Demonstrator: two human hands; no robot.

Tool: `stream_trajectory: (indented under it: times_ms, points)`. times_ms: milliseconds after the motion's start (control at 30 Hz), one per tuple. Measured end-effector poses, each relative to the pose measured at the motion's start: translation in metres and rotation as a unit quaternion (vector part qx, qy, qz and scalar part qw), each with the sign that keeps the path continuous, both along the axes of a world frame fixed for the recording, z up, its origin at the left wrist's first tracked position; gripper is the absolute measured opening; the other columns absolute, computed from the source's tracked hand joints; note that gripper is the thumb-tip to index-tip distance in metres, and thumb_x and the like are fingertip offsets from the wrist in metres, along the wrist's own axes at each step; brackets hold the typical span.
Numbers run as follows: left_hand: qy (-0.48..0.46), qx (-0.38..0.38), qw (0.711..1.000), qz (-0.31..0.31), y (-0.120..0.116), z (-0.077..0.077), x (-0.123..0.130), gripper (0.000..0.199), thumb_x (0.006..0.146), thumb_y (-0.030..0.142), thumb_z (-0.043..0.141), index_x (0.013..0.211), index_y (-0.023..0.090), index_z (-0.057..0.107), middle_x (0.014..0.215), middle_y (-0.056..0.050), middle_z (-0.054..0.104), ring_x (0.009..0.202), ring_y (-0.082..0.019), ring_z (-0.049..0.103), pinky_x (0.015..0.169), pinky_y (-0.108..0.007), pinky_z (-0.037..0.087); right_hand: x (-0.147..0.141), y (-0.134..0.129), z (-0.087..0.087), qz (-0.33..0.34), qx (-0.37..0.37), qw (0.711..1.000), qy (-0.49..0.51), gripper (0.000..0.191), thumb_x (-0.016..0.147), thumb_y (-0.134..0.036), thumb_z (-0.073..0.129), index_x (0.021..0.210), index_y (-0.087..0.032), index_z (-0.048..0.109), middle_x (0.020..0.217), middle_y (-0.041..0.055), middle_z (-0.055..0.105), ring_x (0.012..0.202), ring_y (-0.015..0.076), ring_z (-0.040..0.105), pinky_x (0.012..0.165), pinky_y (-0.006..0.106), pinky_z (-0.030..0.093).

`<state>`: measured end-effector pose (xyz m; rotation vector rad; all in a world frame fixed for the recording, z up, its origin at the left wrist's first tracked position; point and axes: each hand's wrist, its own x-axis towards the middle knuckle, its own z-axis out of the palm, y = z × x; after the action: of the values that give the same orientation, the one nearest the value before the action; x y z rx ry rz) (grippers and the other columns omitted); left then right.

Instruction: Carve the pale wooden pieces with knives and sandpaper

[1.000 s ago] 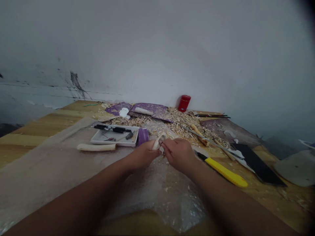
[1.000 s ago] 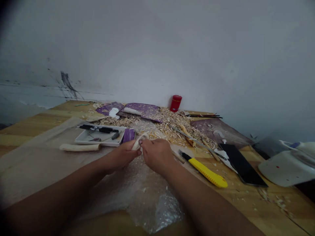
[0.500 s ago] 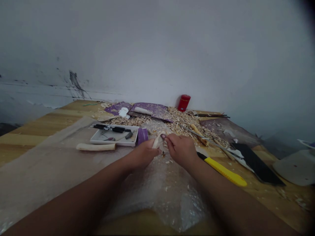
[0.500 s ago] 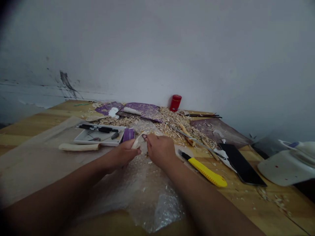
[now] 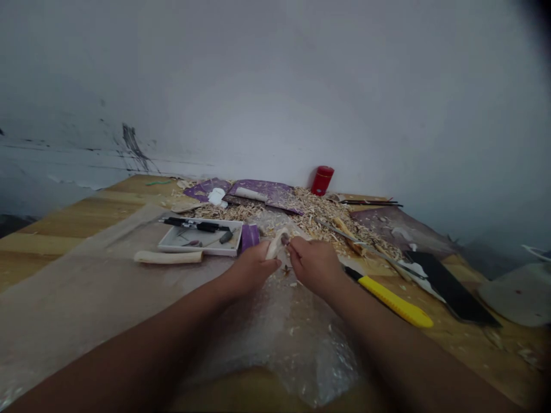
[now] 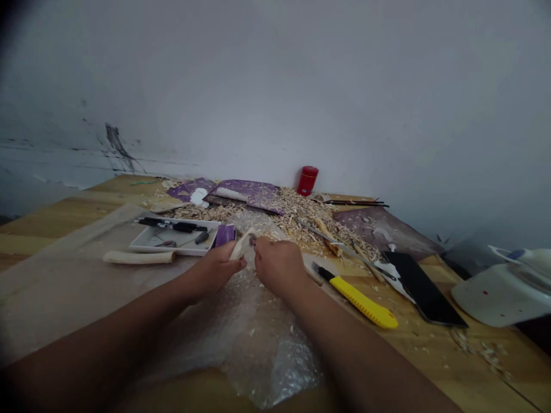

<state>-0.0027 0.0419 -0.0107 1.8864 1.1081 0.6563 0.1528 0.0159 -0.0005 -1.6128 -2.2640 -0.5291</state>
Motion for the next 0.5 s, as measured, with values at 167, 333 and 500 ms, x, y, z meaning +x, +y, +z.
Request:
stream_trajectory:
  times_ms: [167,333,500]
  points:
    - [0.004,0.043,0.999,-0.025,0.0009,-0.0048,0.0002,0.022,0.073,0.026,0.042,0.090,0.015,0.051,0.086,-0.004,0.058,0.079,-0.016,0.051,0.071,-0.026,0.039,-0.0014,-0.0039,0.0002,0.061,-0.006,0.998,0.021,0.025,0.084,-0.030,0.035,0.080,-0.020,0.057,0.060,0.0023,0.060,0.055,0.0140,0.052,0.053,0.025,0.023]
    - [0.055,0.040,0.997,-0.020,-0.0004,-0.0005,0.0003,0.021,0.073,0.028,0.041,0.086,0.015,0.051,0.079,-0.003,0.056,0.072,-0.015,0.050,0.064,-0.025,0.039,0.0060,0.0019,0.0029,0.006,0.023,0.998,0.057,0.027,0.085,-0.030,0.033,0.080,-0.019,0.057,0.063,0.0029,0.061,0.058,0.0140,0.054,0.054,0.025,0.024]
    - [0.051,0.057,0.997,0.013,0.0005,-0.0008,-0.0011,0.024,0.072,0.028,0.041,0.091,0.015,0.051,0.082,-0.004,0.058,0.073,-0.016,0.051,0.064,-0.026,0.039,0.0032,0.0029,0.0037,-0.013,-0.018,0.999,0.025,0.024,0.084,-0.027,0.034,0.081,-0.019,0.057,0.063,0.0030,0.062,0.055,0.0134,0.054,0.052,0.025,0.023]
